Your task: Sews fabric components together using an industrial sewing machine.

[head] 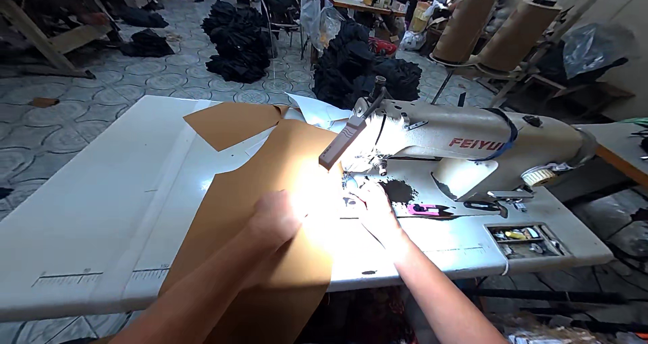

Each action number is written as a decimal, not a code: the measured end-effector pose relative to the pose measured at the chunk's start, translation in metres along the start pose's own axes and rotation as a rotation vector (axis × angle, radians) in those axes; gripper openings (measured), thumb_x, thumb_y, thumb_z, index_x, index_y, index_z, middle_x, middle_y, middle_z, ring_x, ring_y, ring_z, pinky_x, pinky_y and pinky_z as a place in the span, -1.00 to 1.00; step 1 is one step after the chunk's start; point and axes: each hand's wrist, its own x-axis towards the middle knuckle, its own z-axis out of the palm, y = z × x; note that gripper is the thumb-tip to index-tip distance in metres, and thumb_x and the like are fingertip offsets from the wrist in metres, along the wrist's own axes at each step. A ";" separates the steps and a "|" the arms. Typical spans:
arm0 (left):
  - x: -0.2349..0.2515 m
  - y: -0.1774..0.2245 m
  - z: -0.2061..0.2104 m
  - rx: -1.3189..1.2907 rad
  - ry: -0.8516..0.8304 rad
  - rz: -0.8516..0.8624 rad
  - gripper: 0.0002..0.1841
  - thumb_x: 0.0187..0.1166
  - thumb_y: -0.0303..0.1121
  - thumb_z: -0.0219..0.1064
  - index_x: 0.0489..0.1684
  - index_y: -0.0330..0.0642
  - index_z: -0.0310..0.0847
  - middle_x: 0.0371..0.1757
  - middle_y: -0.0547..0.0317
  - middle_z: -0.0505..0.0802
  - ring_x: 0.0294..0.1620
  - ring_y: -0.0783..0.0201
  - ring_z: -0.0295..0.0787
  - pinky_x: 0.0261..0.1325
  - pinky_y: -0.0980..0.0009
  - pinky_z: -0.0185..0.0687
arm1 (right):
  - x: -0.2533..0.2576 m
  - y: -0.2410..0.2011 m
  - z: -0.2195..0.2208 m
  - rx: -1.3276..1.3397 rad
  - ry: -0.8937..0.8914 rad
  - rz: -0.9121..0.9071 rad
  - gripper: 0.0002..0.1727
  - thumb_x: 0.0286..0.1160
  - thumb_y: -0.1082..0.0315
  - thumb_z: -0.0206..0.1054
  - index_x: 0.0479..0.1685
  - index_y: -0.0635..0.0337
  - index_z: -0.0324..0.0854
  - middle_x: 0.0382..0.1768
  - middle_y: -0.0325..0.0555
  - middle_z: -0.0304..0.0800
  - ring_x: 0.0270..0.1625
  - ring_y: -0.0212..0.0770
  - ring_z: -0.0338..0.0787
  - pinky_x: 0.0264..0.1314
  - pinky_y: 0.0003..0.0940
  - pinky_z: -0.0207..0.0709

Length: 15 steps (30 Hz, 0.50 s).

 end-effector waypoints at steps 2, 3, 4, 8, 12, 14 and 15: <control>0.002 -0.013 -0.013 0.072 -0.095 -0.103 -0.57 0.73 -0.04 0.24 -0.14 -0.31 0.74 0.00 -0.24 0.83 0.18 -0.24 0.76 0.12 -0.18 0.61 | 0.000 0.001 0.001 0.009 -0.011 -0.005 -0.75 0.54 0.42 0.31 0.00 0.11 0.90 0.05 0.12 0.86 0.31 0.15 0.75 0.54 0.14 0.48; 0.007 -0.014 -0.022 0.129 -0.127 -0.132 -0.59 0.75 -0.10 0.24 -0.15 -0.35 0.75 0.01 -0.26 0.84 0.19 -0.24 0.77 0.16 -0.18 0.62 | 0.001 0.002 0.001 0.011 -0.032 -0.003 -0.73 0.56 0.41 0.28 0.03 0.12 0.89 0.11 0.13 0.85 0.35 0.16 0.74 0.56 0.14 0.46; 0.015 -0.011 -0.032 0.176 -0.166 -0.162 -0.62 0.76 -0.18 0.24 -0.09 -0.42 0.75 0.06 -0.31 0.83 0.25 -0.27 0.75 0.22 -0.20 0.59 | 0.002 0.003 0.001 0.009 -0.062 0.003 -0.69 0.58 0.39 0.22 0.08 0.12 0.88 0.18 0.15 0.84 0.40 0.18 0.71 0.59 0.14 0.42; 0.084 -0.012 -0.043 0.252 -0.069 -0.146 -0.75 0.56 -0.39 0.38 0.04 -0.39 0.77 0.11 -0.38 0.82 0.26 -0.32 0.75 0.20 -0.27 0.63 | 0.002 0.005 0.004 0.006 -0.034 -0.011 -0.73 0.56 0.37 0.26 0.00 0.13 0.88 0.19 0.14 0.83 0.39 0.18 0.72 0.53 0.14 0.47; 0.128 0.003 -0.054 -0.220 0.132 0.101 -0.74 0.78 -0.46 0.12 0.30 -0.14 0.61 0.18 -0.01 0.78 0.22 0.16 0.73 0.23 0.28 0.64 | 0.000 0.006 0.004 0.049 -0.003 -0.027 -0.75 0.52 0.41 0.29 -0.06 0.26 0.88 0.10 0.24 0.84 0.36 0.25 0.73 0.50 0.18 0.48; 0.145 -0.003 -0.060 -0.266 0.050 0.304 -0.30 0.58 -0.78 0.15 0.76 -0.05 0.32 0.74 -0.10 0.44 0.75 -0.02 0.34 0.71 0.07 0.25 | -0.001 0.000 0.000 0.054 -0.010 -0.014 -0.78 0.49 0.47 0.31 -0.08 0.31 0.87 0.07 0.26 0.84 0.34 0.25 0.74 0.49 0.17 0.49; 0.150 -0.007 -0.059 -0.215 0.055 0.356 -0.16 0.48 -0.84 0.21 0.84 -0.04 0.18 0.84 -0.24 0.24 0.83 -0.21 0.15 0.77 -0.12 0.09 | -0.001 -0.001 0.000 0.058 0.011 -0.018 -0.79 0.46 0.49 0.33 -0.11 0.32 0.87 0.02 0.24 0.85 0.30 0.24 0.76 0.45 0.15 0.52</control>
